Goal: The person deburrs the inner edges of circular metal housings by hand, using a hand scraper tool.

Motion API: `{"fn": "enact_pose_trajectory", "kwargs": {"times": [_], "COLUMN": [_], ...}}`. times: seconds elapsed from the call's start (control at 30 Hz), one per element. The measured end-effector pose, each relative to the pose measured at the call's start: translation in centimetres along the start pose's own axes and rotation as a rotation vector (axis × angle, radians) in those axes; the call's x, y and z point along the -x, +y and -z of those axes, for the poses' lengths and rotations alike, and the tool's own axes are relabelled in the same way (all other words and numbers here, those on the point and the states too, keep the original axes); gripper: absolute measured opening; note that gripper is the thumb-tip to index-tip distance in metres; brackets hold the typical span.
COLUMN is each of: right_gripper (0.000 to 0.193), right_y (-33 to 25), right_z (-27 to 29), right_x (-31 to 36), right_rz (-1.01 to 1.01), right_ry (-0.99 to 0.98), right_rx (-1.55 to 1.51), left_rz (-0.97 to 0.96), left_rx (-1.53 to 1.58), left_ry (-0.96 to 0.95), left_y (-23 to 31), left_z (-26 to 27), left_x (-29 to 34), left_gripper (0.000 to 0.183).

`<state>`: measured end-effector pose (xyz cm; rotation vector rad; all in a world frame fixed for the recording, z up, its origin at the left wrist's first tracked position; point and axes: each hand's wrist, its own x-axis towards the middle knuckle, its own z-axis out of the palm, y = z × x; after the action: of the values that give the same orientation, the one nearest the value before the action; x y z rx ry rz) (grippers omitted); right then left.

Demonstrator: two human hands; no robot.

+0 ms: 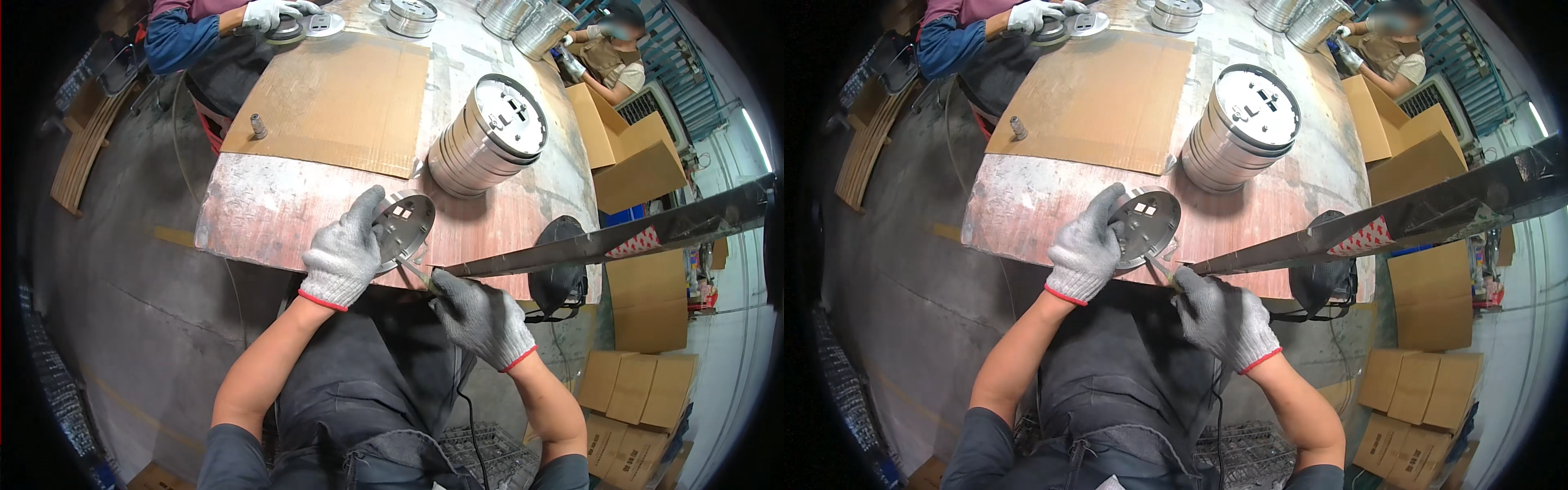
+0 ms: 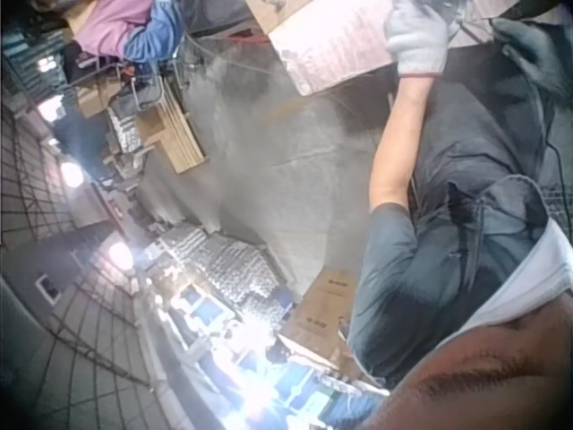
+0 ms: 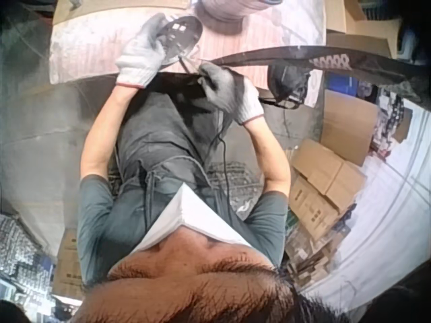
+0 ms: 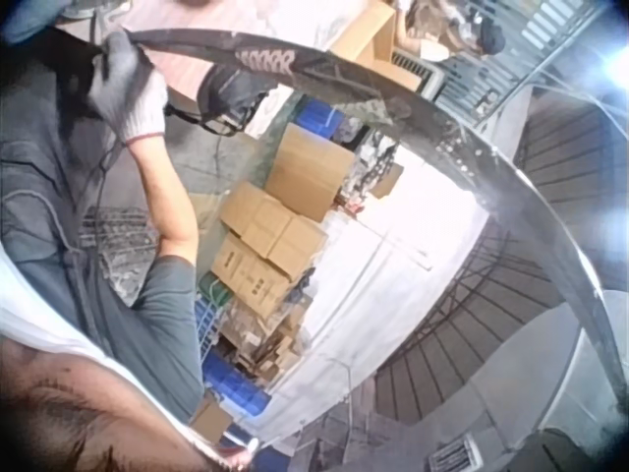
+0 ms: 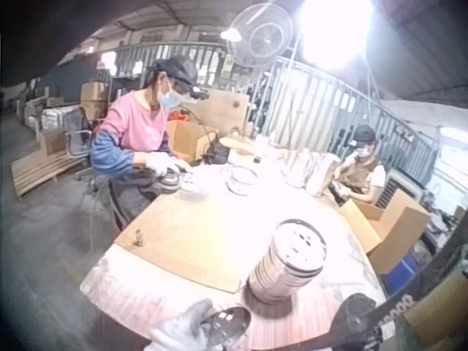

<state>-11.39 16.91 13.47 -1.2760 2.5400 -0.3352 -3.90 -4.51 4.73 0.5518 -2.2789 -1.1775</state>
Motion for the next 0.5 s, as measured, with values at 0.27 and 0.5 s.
{"fn": "enact_pose_trajectory", "kwargs": {"times": [0.27,0.5], "right_gripper": [0.018,0.017], "right_y": [-2.3,-1.5], "right_z": [0.7,-1.3], "right_x": [-1.2,-0.7], "right_rz": [-0.056,-0.039], "right_ry": [-0.067,-0.013], "right_rx": [0.099,0.103], "left_rz": [-0.122,0.269], "left_rx": [-0.055,-0.213], "left_ry": [0.016,-0.195], "left_y": [-1.3,-2.0], "left_z": [0.4,1.2], "left_x": [-1.2,-3.7], "left_gripper": [0.052,0.046]}}
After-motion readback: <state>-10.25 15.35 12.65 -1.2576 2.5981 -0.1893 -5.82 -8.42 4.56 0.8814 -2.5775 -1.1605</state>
